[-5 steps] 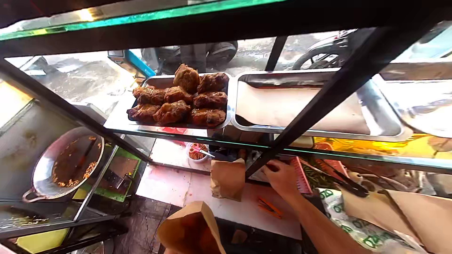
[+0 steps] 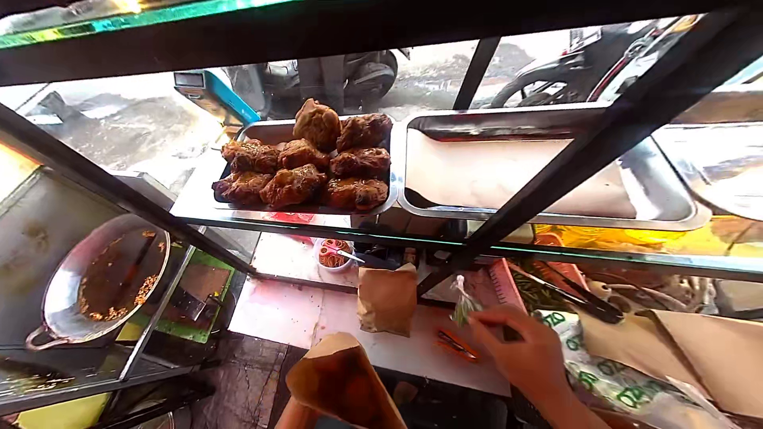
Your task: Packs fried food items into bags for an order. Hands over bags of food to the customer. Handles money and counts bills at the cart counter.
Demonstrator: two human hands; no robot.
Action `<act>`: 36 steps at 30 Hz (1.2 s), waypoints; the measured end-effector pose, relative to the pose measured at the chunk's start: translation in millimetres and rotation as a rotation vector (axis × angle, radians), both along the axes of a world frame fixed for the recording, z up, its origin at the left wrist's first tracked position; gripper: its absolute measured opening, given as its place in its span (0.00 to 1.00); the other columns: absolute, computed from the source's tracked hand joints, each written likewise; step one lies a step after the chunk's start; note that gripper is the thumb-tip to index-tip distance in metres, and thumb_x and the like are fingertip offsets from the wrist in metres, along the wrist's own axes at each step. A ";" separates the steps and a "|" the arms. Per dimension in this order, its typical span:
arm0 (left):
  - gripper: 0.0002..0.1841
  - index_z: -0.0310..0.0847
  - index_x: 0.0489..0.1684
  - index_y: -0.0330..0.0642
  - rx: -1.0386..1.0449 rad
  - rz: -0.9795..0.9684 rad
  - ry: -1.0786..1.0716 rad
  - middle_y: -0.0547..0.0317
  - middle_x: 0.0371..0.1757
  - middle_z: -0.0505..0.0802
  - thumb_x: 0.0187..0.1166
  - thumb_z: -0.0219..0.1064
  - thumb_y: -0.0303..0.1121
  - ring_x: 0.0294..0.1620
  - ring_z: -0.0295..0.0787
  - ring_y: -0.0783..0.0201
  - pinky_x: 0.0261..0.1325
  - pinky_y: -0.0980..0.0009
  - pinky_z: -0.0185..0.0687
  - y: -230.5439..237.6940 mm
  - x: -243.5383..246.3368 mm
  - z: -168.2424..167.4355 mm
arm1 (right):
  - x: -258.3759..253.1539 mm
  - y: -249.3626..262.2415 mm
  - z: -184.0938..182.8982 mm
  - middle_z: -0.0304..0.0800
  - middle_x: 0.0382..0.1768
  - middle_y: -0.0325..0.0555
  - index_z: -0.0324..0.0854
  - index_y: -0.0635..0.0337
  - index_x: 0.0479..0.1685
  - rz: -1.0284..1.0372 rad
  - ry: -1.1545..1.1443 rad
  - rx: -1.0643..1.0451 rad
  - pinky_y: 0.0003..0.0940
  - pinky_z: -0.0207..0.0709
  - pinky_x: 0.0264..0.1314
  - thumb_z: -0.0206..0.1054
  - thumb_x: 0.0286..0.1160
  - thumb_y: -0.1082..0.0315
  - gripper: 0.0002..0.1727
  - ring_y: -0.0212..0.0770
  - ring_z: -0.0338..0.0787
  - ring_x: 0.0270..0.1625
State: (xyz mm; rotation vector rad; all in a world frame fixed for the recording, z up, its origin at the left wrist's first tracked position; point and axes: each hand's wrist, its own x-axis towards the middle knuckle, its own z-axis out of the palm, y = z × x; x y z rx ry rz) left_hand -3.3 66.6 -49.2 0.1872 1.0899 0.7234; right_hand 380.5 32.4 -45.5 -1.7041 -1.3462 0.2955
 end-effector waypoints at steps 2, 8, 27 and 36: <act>0.20 0.83 0.43 0.46 0.040 -0.059 -0.160 0.60 0.34 0.96 0.88 0.39 0.27 0.37 0.94 0.67 0.44 0.67 0.90 12.5 -2.2 -55.0 | -26.9 -17.9 39.9 0.94 0.37 0.33 0.92 0.47 0.37 0.152 0.100 0.168 0.35 0.89 0.56 0.78 0.66 0.59 0.06 0.32 0.93 0.48; 0.31 0.87 0.58 0.50 0.106 -0.352 -0.444 0.55 0.52 0.96 0.87 0.46 0.63 0.56 0.93 0.60 0.60 0.57 0.89 63.9 20.3 -75.8 | -110.1 -1.2 111.2 0.92 0.38 0.37 0.92 0.51 0.41 0.614 0.107 0.185 0.36 0.85 0.63 0.78 0.68 0.66 0.06 0.38 0.91 0.54; 0.23 0.87 0.55 0.57 -0.084 -1.110 -0.391 0.63 0.50 0.96 0.83 0.54 0.60 0.52 0.93 0.68 0.57 0.64 0.89 193.7 -30.7 -59.0 | -177.3 109.5 17.6 0.81 0.77 0.32 0.91 0.49 0.33 0.833 0.231 -0.059 0.48 0.64 0.88 0.77 0.73 0.56 0.09 0.45 0.67 0.87; 0.23 0.86 0.63 0.39 0.383 -1.312 0.377 0.55 0.55 0.94 0.93 0.51 0.46 0.56 0.91 0.65 0.65 0.63 0.84 263.6 -42.4 -115.8 | -217.9 87.4 -52.3 0.96 0.44 0.36 0.93 0.52 0.39 0.276 0.520 0.044 0.39 0.87 0.64 0.79 0.72 0.60 0.07 0.34 0.92 0.54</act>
